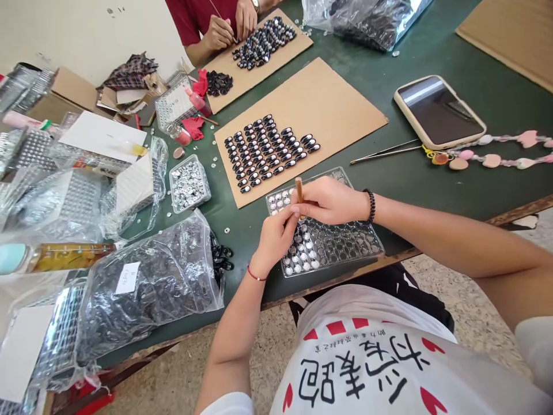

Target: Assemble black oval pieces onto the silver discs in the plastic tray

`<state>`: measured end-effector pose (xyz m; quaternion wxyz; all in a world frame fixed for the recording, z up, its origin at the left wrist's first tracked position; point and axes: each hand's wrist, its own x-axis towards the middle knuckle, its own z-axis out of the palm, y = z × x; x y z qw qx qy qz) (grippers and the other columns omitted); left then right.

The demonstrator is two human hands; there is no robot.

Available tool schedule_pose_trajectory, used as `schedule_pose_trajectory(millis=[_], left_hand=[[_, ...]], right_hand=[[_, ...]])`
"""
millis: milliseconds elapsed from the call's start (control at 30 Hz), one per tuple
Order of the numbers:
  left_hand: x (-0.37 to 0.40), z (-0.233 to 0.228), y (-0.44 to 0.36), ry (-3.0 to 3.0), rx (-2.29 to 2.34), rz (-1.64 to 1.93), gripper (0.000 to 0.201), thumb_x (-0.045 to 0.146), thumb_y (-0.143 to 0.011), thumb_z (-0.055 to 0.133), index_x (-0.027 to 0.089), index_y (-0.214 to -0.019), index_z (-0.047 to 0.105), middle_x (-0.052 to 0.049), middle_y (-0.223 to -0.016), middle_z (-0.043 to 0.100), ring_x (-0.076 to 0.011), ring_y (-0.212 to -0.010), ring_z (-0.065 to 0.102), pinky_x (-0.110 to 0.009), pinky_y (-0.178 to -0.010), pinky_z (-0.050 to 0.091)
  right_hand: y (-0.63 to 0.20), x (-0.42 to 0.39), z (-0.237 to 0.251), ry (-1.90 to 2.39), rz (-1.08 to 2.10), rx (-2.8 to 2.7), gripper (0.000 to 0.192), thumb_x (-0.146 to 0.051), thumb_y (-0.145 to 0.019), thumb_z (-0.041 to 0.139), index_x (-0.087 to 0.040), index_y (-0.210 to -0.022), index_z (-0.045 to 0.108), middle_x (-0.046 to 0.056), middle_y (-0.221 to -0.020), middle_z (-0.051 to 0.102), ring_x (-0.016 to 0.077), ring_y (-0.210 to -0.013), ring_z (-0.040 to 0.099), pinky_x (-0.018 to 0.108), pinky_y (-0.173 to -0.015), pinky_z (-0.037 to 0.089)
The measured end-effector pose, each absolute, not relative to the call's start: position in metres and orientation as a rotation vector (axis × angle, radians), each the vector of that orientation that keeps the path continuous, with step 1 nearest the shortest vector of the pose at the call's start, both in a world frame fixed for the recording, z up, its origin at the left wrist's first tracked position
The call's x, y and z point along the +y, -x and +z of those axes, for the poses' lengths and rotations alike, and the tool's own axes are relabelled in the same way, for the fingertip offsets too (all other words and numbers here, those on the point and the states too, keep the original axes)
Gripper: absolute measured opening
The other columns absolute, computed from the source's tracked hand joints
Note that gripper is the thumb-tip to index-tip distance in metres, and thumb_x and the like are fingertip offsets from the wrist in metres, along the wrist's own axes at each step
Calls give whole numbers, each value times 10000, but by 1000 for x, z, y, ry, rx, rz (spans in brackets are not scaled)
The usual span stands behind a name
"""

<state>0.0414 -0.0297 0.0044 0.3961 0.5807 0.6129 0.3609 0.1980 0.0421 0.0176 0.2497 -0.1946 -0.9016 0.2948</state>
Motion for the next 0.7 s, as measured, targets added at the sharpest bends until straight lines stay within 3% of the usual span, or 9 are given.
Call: schedule_pose_trajectory(millis=[300,567,700], left_hand=[[-27,9,-40,-1591,1695,836,138,291,-770,532,198,-669,546,36,-475,400,-108,-463,306,-220,-498,185],[-24,-2,-34,-1083,1513,948,190,383,-759,540,197,-742,507,64,-474,319,-54,-383,254,-187,-389,177],[-22,-5,-31,-1082,1486,972,191,400,-766,525,211,-778,497,66,-487,304,-54,-376,253,-184,-374,182]], right_hand=[[-196,40,14,585,748,-2362,309,-322,-877,349,-125,-719,529,24,-614,511,97,-547,400,214,-543,274],[-191,36,6,876,725,-2129,387,-454,-836,433,-125,-672,556,-6,-522,454,86,-497,355,223,-511,249],[-190,38,7,725,811,-2217,305,-391,-850,438,-132,-784,585,-4,-594,517,80,-497,376,208,-518,270]])
